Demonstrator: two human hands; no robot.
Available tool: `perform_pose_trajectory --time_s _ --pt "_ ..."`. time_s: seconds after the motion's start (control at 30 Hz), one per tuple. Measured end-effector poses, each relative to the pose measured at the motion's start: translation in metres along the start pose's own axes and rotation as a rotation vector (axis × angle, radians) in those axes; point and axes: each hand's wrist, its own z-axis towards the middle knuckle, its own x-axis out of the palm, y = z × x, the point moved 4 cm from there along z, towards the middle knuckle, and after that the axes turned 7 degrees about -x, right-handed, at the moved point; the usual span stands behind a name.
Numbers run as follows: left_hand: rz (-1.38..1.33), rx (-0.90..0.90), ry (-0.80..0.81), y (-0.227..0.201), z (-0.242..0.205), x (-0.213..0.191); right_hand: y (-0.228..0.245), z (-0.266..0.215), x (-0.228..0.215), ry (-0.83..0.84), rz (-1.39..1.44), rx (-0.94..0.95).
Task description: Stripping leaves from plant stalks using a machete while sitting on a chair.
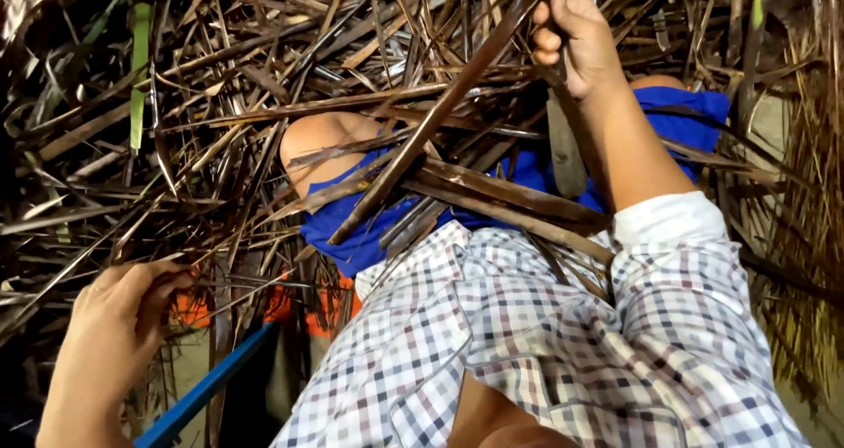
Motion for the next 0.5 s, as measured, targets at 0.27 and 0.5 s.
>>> perform_pose_trajectory --time_s 0.27,0.5 --pt "0.204 -0.271 0.144 0.06 0.014 0.046 0.046 0.016 0.066 0.036 -0.228 -0.11" --pt "0.602 -0.675 0.45 0.117 -0.005 0.04 0.075 0.054 0.027 -0.22 -0.237 -0.19"
